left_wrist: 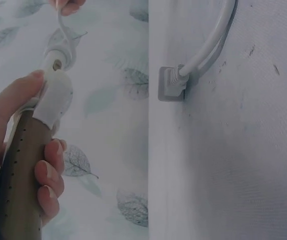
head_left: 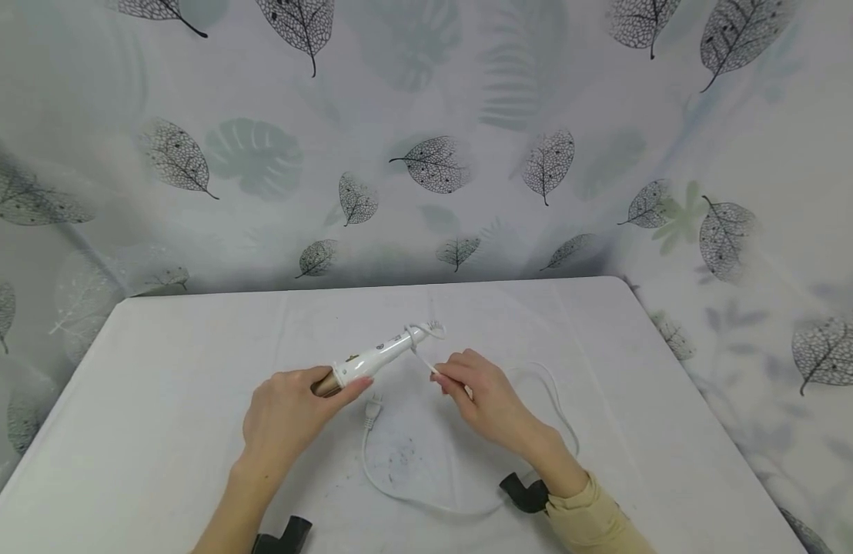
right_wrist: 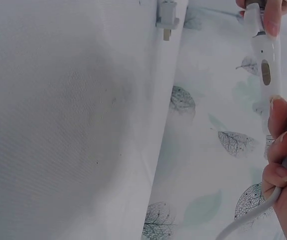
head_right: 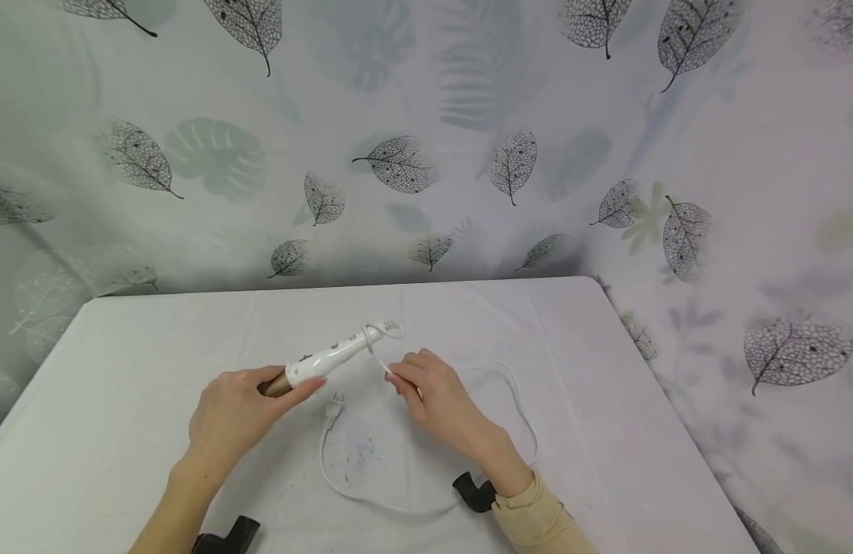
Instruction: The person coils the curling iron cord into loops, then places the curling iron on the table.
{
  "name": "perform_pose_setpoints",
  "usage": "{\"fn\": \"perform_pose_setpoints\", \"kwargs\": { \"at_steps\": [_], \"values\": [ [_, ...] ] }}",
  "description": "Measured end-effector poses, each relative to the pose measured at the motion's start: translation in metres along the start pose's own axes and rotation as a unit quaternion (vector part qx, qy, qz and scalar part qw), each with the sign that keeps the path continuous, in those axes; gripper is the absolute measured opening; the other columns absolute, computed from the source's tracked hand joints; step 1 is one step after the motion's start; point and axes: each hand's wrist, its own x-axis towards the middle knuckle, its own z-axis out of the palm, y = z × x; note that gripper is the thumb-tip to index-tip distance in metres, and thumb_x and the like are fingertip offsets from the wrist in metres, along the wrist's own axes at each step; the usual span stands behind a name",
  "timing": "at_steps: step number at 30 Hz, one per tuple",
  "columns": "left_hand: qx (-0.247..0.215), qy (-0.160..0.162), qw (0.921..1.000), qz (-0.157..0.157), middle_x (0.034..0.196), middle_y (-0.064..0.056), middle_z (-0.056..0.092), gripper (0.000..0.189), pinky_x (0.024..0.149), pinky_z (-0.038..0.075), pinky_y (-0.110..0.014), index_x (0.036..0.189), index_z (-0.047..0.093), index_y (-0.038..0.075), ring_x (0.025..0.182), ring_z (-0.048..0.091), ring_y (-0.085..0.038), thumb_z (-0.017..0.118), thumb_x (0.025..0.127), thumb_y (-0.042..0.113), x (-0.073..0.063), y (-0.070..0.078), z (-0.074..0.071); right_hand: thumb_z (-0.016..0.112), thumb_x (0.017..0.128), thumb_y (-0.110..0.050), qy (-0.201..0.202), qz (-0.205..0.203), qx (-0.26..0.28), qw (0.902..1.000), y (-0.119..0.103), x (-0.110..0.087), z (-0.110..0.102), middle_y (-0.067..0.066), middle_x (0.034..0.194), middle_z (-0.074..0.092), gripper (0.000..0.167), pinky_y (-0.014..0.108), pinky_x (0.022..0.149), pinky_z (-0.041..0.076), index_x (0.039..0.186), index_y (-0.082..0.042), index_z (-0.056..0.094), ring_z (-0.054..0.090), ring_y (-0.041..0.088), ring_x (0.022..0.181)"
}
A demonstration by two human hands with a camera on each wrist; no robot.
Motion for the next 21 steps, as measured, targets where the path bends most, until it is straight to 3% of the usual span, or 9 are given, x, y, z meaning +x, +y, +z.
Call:
{"fn": "perform_pose_setpoints", "kwargs": {
  "at_steps": [5, 10, 21],
  "values": [
    [0.001, -0.053, 0.9978, -0.041, 0.054, 0.009, 0.027, 0.057, 0.044, 0.022, -0.026, 0.067, 0.059, 0.023, 0.047, 0.029, -0.01, 0.065, 0.075, 0.079, -0.0003, 0.0043, -0.0046, 0.07, 0.091, -0.002, 0.007, -0.034, -0.011, 0.9993, -0.001, 0.0009, -0.0015, -0.009, 0.075, 0.054, 0.01, 0.017, 0.064, 0.038, 0.095, -0.011, 0.071, 0.045, 0.007, 0.074],
    [-0.003, -0.097, 0.9918, -0.084, 0.055, 0.004, 0.035, 0.067, 0.045, 0.027, -0.029, 0.081, 0.069, 0.021, 0.049, 0.036, -0.014, 0.057, 0.073, 0.087, -0.0005, 0.0091, -0.0086, 0.07, 0.09, -0.002, 0.009, -0.066, -0.016, 0.9977, -0.0026, 0.0014, -0.0027, -0.008, 0.078, 0.058, 0.01, 0.016, 0.064, 0.037, 0.097, -0.01, 0.072, 0.045, 0.008, 0.074],
    [-0.017, -0.118, 0.9903, -0.072, 0.055, 0.007, 0.032, 0.057, 0.047, 0.027, -0.028, 0.067, 0.06, 0.024, 0.052, 0.037, -0.012, 0.064, 0.073, 0.081, 0.001, 0.0039, -0.0073, 0.073, 0.087, -0.002, 0.034, -0.081, -0.003, 0.9962, -0.0037, 0.0017, -0.0082, -0.006, 0.08, 0.061, 0.01, 0.015, 0.068, 0.037, 0.095, -0.008, 0.073, 0.047, 0.01, 0.075]
  ]
}}
